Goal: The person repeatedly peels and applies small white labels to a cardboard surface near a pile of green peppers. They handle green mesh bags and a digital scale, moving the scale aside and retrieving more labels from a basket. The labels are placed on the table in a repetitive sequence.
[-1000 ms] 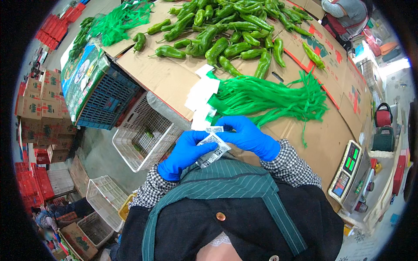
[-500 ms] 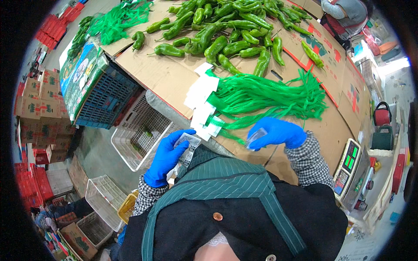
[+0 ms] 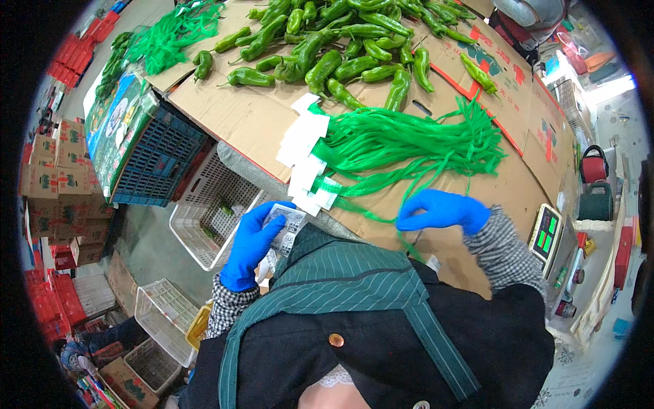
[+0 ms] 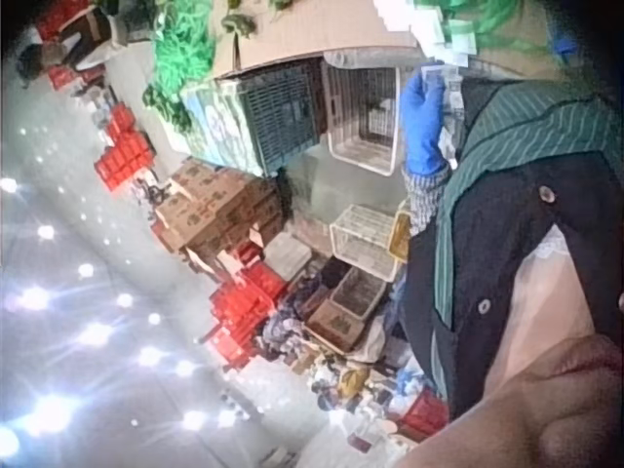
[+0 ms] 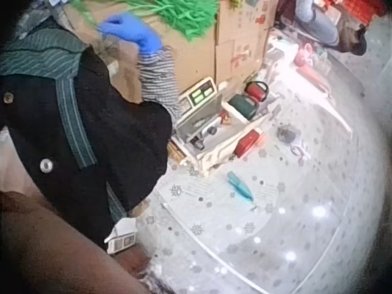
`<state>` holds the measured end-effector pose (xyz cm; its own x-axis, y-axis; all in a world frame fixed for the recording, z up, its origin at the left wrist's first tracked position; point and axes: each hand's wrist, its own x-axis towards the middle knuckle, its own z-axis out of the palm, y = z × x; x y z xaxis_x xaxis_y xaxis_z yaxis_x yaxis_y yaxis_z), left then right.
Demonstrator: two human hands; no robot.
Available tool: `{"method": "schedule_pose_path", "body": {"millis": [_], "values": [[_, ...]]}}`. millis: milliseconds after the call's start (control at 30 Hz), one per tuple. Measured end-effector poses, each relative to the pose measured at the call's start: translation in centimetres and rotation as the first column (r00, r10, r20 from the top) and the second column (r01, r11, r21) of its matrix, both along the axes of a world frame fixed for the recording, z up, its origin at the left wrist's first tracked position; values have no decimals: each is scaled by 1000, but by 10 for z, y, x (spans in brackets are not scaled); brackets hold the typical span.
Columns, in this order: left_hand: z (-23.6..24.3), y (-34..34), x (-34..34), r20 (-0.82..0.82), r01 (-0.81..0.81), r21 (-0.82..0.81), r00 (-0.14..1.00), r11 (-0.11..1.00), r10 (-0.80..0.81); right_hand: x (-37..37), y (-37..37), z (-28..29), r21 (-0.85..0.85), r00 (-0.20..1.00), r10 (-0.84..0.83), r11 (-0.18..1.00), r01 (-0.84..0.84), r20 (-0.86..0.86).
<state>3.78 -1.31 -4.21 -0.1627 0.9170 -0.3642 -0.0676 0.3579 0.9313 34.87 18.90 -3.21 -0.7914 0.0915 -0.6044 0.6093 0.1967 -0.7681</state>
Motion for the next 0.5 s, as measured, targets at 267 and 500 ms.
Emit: {"method": "schedule_pose_path", "body": {"millis": [267, 500], "values": [[11, 2, 8, 7, 19, -18, 1000, 1000, -19, -105, -65, -76, 739, 789, 60, 401, 541, -611], [10, -3, 13, 49, -22, 8, 999, 1000, 22, -94, -56, -76, 166, 650, -414, 750, 641, -637]]}}
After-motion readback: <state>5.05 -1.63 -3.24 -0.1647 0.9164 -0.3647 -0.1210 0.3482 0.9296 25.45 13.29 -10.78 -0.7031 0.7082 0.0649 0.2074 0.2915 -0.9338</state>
